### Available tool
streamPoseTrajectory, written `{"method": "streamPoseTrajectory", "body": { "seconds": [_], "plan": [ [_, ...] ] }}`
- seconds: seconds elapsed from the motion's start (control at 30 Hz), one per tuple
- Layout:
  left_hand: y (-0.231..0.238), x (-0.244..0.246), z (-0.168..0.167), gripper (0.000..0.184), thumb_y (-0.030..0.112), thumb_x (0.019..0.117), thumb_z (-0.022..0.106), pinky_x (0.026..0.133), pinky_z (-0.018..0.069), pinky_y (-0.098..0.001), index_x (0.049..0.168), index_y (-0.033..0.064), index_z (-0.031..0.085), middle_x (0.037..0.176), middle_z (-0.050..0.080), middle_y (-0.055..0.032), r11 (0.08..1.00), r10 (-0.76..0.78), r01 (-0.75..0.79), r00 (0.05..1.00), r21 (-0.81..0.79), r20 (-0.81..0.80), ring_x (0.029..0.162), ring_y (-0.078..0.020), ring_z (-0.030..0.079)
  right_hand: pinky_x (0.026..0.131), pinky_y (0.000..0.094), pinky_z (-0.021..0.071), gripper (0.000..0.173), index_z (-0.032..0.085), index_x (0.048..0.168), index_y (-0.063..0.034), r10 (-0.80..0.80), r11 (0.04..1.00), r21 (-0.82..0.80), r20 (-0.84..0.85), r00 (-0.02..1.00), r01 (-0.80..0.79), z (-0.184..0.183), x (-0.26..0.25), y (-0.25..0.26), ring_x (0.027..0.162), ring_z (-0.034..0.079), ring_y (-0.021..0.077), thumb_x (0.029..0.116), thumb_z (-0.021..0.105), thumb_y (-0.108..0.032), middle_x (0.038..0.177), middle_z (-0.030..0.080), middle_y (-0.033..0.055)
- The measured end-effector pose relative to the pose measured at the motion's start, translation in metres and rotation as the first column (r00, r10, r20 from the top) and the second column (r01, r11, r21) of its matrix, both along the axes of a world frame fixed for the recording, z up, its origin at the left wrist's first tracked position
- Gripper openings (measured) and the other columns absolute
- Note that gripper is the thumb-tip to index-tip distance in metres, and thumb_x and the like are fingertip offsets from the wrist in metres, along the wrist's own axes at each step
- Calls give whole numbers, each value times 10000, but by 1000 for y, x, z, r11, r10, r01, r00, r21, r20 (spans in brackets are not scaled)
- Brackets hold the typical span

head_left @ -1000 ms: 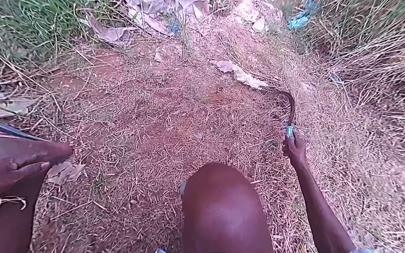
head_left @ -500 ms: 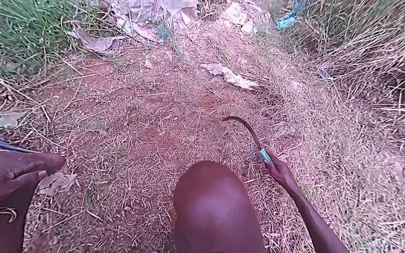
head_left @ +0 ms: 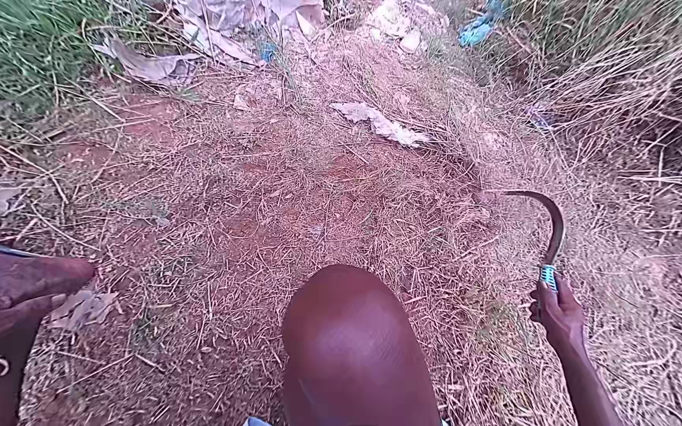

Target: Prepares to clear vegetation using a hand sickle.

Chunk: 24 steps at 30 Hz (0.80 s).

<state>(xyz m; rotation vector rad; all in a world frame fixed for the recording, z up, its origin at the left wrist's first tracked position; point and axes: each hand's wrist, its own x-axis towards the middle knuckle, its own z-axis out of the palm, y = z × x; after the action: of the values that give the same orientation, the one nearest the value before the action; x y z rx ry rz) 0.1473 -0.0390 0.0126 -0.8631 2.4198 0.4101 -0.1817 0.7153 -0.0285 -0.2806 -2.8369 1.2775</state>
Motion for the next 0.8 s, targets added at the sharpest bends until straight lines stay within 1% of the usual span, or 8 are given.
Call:
{"method": "streamPoseTrajectory", "body": {
  "seconds": [0.13, 0.2, 0.27, 0.33, 0.5, 0.67, 0.73, 0.8],
  "plan": [
    [-29, 8, -9, 378, 82, 1043, 546, 1206, 334, -451, 1411, 18, 604, 1458, 586, -170, 969, -246, 243, 964, 47, 103, 1421, -279, 500, 453, 241, 472, 534, 455, 1474, -9, 304, 948, -102, -6, 953, -303, -5, 22, -60, 520, 537, 57, 1014, 511, -276, 809, 635, 13],
    [-71, 40, -60, 311, 68, 1006, 519, 1135, 419, -533, 1248, -54, 672, 1313, 650, -259, 915, -372, 394, 905, 81, -205, 1298, -379, 588, 486, 249, 484, 493, 516, 1446, -34, 468, 881, -93, 39, 883, -463, -16, 25, -91, 543, 544, 49, 1015, 534, -273, 839, 665, 15],
    [-71, 48, -71, 290, 24, 1006, 503, 1134, 406, -569, 1218, -81, 671, 1289, 643, -298, 947, -209, 273, 925, 171, -317, 1284, -420, 584, 539, 294, 507, 469, 556, 1438, -80, 584, 812, -43, 107, 805, -583, -31, 21, -121, 577, 565, 76, 1015, 555, -283, 889, 693, 41],
    [-43, 33, -41, 299, 21, 1049, 483, 1133, 393, -572, 1287, -84, 629, 1309, 624, -307, 974, -34, 77, 980, 213, -198, 1295, -422, 570, 611, 366, 536, 463, 567, 1443, -118, 620, 775, 20, 173, 766, -632, -42, 16, -141, 626, 604, 127, 1024, 550, -314, 921, 707, 74],
    [-27, 23, -18, 350, 110, 1091, 462, 1122, 391, -582, 1385, -50, 564, 1351, 592, -311, 976, 109, -94, 992, 198, -67, 1308, -419, 555, 508, 319, 501, 454, 536, 1453, -79, 445, 891, 14, 165, 880, -453, -54, -15, -99, 544, 563, 111, 1051, 504, -290, 808, 663, 47],
    [-97, 64, -87, 345, 179, 1062, 499, 1048, 468, -580, 1289, -41, 638, 1264, 649, -290, 961, -215, 234, 968, 150, -132, 1233, -407, 610, 449, 304, 467, 466, 491, 1485, -81, 144, 986, 63, 137, 980, -153, -37, -35, -36, 503, 532, 109, 1088, 467, -323, 814, 644, 62],
    [-78, 48, -75, 365, 180, 1079, 509, 1120, 420, -514, 1388, 17, 619, 1349, 643, -214, 996, -60, 54, 995, 65, 84, 1320, -328, 577, 449, 331, 472, 476, 468, 1496, -86, 15, 996, 83, 107, 994, -24, -34, -41, -23, 500, 530, 130, 1092, 466, -338, 803, 619, 77],
    [-53, 39, -64, 360, 72, 1061, 512, 1127, 411, -458, 1398, -31, 585, 1337, 639, -236, 998, 64, -65, 996, 19, 59, 1304, -318, 588, 460, 352, 489, 469, 468, 1489, -87, -92, 994, 71, 94, 991, 85, -33, -45, -14, 516, 542, 151, 1097, 459, -345, 797, 592, 83]
  ]
}}
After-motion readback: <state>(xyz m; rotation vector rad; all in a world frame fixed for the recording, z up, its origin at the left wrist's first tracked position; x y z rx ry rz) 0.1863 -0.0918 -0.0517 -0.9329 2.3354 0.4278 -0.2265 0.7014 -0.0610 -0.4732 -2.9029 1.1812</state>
